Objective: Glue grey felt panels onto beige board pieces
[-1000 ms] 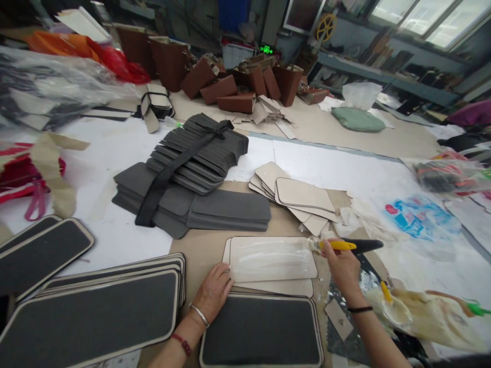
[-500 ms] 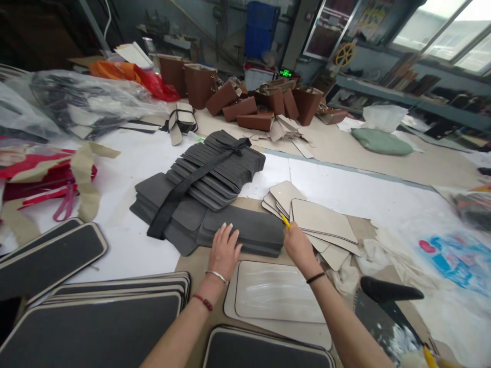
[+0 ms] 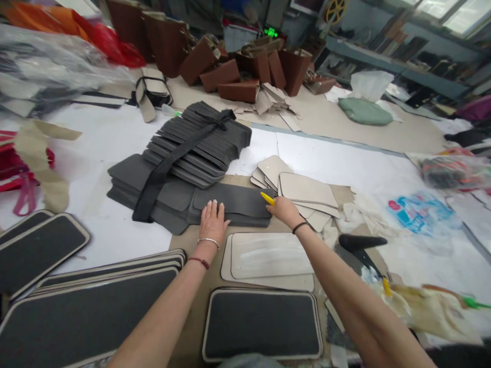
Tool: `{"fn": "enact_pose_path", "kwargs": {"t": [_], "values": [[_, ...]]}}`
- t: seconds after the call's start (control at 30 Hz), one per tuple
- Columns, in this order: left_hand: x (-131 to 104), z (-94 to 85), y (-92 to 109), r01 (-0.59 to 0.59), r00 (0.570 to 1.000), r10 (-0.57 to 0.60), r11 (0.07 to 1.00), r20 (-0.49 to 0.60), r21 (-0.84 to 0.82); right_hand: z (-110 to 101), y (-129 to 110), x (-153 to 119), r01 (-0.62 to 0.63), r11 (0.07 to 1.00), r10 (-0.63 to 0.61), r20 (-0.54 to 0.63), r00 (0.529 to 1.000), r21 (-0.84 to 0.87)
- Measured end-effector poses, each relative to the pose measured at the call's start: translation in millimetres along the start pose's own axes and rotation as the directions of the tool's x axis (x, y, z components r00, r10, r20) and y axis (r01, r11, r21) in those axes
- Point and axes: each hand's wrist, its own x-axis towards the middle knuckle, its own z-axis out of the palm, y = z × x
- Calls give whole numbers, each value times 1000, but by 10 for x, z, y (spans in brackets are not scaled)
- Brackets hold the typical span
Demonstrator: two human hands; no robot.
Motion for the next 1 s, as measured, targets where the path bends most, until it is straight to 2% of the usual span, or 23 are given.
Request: {"fn": "enact_pose_path", "kwargs": {"t": [0.13, 0.23, 0.33, 0.43, 0.53, 0.63, 0.7, 0.77, 0.87, 1.0], "values": [[38, -106, 28, -33, 999, 32, 997, 23, 67, -135, -18, -91, 111, 993, -106, -135, 985, 28], [85, -194, 81, -38, 999, 36, 994, 25, 100, -295, 15, -263, 197, 949, -147, -209, 967, 247], [131, -247, 129, -39, 998, 32, 989, 52, 142, -357, 214, -481, 214, 840, -89, -262, 961, 498], [152, -248, 147, -63, 996, 50, 981, 71, 184, -167, 561, -643, 199, 686, 46, -315, 948, 700], [148, -225, 145, -72, 995, 57, 974, 77, 215, 224, 892, -685, 187, 534, 193, -334, 923, 825], [140, -218, 139, -79, 995, 62, 970, 82, 229, 602, 1107, -651, 176, 494, 319, -366, 874, 851], [145, -228, 133, -87, 994, 69, 970, 86, 225, 749, 1199, -631, 164, 479, 386, -375, 843, 863], [160, -246, 122, -83, 994, 67, 976, 86, 202, 796, 1266, -629, 163, 469, 437, -388, 811, 868], [190, -279, 92, -67, 995, 55, 988, 83, 138, 760, 1307, -639, 176, 478, 460, -416, 784, 860], [221, -316, 36, -43, 997, 36, 996, 74, 84, 742, 1164, -615, 216, 463, 424, -429, 797, 860]]}}
